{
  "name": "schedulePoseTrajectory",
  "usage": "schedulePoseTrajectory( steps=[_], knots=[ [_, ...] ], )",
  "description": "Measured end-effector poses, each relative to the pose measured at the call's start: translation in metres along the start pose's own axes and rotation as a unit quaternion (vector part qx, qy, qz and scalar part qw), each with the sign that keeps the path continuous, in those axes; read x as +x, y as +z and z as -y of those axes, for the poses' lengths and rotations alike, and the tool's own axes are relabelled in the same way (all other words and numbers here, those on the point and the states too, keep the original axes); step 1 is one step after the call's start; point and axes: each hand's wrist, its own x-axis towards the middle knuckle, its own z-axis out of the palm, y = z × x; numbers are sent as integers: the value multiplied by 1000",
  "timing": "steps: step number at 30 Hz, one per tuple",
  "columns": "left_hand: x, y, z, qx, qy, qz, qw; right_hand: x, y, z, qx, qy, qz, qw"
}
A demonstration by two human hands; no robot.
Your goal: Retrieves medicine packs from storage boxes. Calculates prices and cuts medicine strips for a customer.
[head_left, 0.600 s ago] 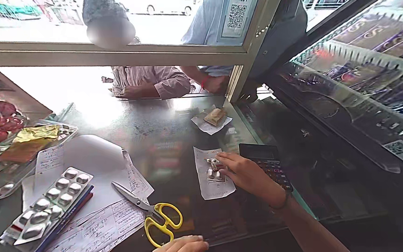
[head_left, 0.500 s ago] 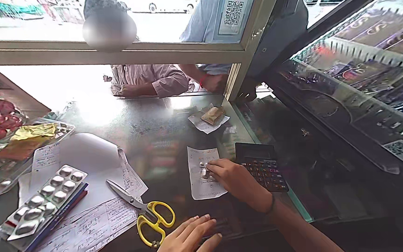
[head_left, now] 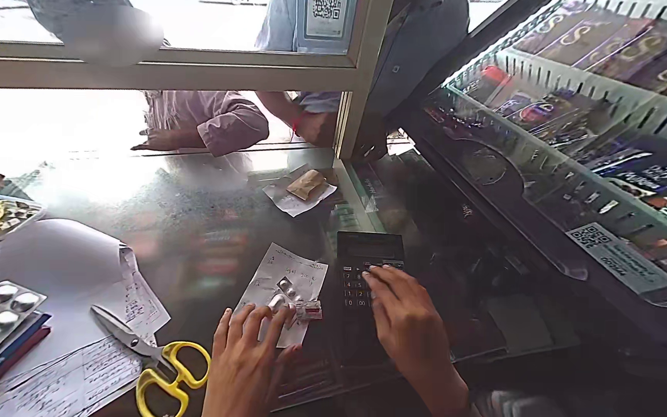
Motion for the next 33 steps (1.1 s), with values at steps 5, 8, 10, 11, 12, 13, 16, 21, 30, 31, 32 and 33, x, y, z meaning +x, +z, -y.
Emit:
schedulePoseTrajectory(
  steps=[5, 8, 10, 11, 12, 13, 16, 21, 30, 31, 32, 33],
  knots=[
    [10, 9, -8, -4, -34, -37, 999, -20, -3, -51, -32, 110, -61, 991],
    [10, 14, -12, -9, -40, -33, 999, -23, 1, -50, -50, 88, -54, 993],
    [9, 15, -13, -8, -39, -31, 999, -24, 2, -49, -61, 87, -38, 994],
    [9, 16, -13, -11, -37, -30, 999, -24, 1, -50, -62, 85, -35, 994],
    [8, 16, -13, -12, -34, -27, 999, -23, 1, -51, -62, 87, -30, 994],
    [8, 15, -12, -16, -32, -21, 999, -23, 1, -52, -60, 90, -24, 994],
    [8, 19, -12, -14, -24, -19, 999, -23, -4, -56, -40, 88, -7, 995],
    [7, 23, -11, 5, -10, -19, 1000, -24, -2, -52, 8, 79, 37, 996],
    [7, 17, -14, -1, -11, 5, 1000, -16, 1, -27, 72, -24, 35, 996],
    [8, 17, -14, -2, -11, 7, 1000, -16, 4, -24, 59, -32, 27, 997],
    [7, 17, -14, -3, -11, 10, 1000, -16, 6, -22, 40, -36, 25, 998],
    [7, 16, -14, -4, -10, 11, 1000, -16, 7, -20, 24, -38, 31, 999]
  ],
)
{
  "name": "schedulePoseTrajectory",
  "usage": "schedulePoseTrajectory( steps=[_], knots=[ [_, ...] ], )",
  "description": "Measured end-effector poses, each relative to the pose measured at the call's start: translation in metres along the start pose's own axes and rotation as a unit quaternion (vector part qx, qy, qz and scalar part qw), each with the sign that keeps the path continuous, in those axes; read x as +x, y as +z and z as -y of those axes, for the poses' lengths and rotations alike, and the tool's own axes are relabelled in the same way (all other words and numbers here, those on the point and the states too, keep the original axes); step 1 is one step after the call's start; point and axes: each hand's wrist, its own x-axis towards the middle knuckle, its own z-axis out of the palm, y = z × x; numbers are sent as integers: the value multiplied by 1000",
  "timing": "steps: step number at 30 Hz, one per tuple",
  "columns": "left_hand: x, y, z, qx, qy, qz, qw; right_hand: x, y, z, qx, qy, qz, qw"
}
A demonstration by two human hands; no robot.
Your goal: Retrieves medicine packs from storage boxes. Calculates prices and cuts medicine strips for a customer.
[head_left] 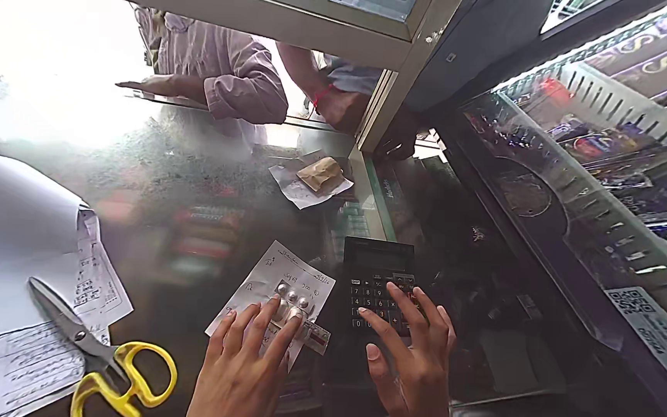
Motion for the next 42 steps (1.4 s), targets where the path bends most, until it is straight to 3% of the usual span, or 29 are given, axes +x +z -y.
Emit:
schedulePoseTrajectory(
  steps=[10, 18, 22, 27, 35, 42],
  knots=[
    [-3, -3, 0, -23, 2, 1, 1000, 11, -1, 3, -4, 37, 29, 999],
    [-3, -3, -1, -27, -4, -7, 1000, -5, -17, -19, 54, 118, -114, 985],
    [-4, -2, -3, -18, -6, -15, 1000, -10, -15, -12, 26, 96, -100, 990],
    [-4, 0, -3, 7, -7, -25, 1000, -2, -20, -1, -41, 113, -14, 993],
    [-5, -2, -2, -38, 13, -16, 999, -6, -5, 5, 102, 63, -77, 990],
    [-7, -1, 1, -53, 39, -7, 998, 2, -3, 9, 93, 60, -61, 992]
  ],
)
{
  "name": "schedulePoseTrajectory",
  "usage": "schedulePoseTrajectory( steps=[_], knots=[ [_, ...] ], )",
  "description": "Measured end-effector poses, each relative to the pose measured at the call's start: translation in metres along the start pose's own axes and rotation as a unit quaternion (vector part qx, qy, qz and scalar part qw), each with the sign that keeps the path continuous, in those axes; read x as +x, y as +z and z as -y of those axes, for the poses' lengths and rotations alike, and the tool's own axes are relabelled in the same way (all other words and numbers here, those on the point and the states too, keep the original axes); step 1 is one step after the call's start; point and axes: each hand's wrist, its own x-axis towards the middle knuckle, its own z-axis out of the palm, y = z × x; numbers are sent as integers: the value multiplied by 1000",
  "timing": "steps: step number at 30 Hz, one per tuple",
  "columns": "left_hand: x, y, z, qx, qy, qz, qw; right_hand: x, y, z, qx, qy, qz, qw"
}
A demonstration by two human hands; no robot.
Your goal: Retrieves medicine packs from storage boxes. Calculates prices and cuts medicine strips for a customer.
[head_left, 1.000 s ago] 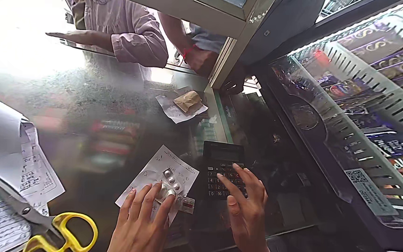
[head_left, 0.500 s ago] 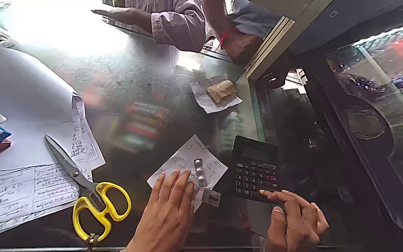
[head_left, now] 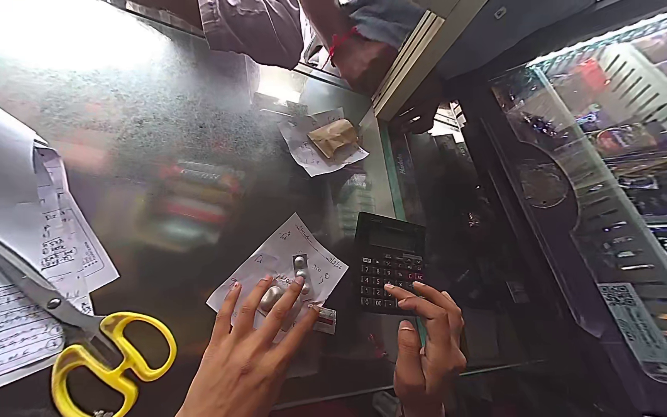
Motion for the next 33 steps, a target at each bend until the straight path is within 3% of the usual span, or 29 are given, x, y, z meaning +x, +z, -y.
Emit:
schedulePoseTrajectory(
  steps=[10, 17, 21, 25, 33],
  knots=[
    [0, -2, -1, 15, 28, -4, 999, 6, 5, 11, -54, -34, 63, 996],
    [0, -4, -2, 8, 31, -14, 999, -6, 0, 16, -47, -22, 57, 997],
    [0, -4, -1, 5, 31, -11, 999, -4, -9, 4, 6, 8, 9, 1000],
    [-1, -4, -1, 7, 30, -10, 999, 3, -17, -17, -40, 65, -61, 995],
    [-1, -5, 0, 1, 34, 3, 999, -3, -6, -22, -66, 66, -45, 995]
  ],
)
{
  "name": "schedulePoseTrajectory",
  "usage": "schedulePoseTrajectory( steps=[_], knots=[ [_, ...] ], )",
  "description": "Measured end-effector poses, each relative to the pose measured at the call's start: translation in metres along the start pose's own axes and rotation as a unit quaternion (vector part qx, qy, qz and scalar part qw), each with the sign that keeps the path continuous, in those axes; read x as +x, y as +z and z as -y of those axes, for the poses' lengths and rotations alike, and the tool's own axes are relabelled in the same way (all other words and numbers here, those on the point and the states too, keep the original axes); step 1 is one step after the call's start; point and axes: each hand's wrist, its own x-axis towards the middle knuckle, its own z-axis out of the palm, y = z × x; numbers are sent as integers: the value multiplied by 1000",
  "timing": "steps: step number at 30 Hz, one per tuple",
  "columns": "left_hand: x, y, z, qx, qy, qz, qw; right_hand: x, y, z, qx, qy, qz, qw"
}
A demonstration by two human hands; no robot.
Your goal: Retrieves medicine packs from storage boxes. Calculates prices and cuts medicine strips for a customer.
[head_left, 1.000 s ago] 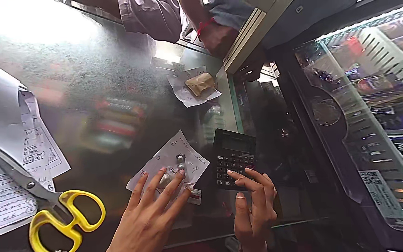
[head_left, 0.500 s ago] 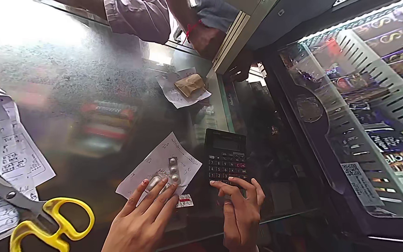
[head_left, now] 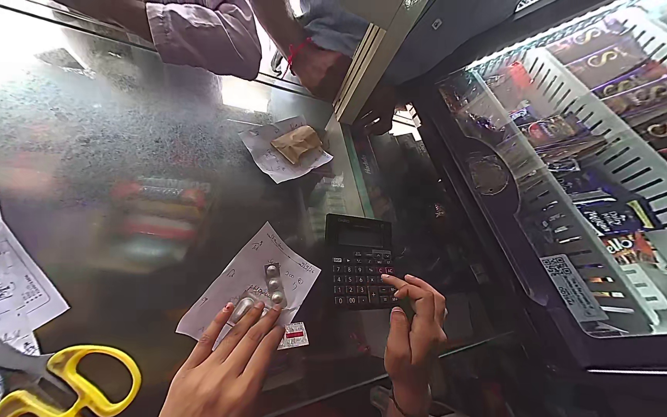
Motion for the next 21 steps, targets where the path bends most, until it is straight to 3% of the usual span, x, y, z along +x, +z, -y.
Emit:
schedulePoseTrajectory(
  steps=[4, 8, 14, 21],
  knots=[
    [0, 0, 0, -8, -2, 3, 1000, 1, -2, 3, -8, -16, -4, 1000],
    [0, 1, 0, -5, -2, 2, 1000, 4, -1, 10, -67, -23, 51, 996],
    [0, 1, 0, -5, -1, 1, 1000, 3, -9, 12, 8, -39, 26, 999],
    [-1, 1, 0, -3, -1, 2, 1000, -1, -5, 18, -31, -44, 60, 997]
  ],
)
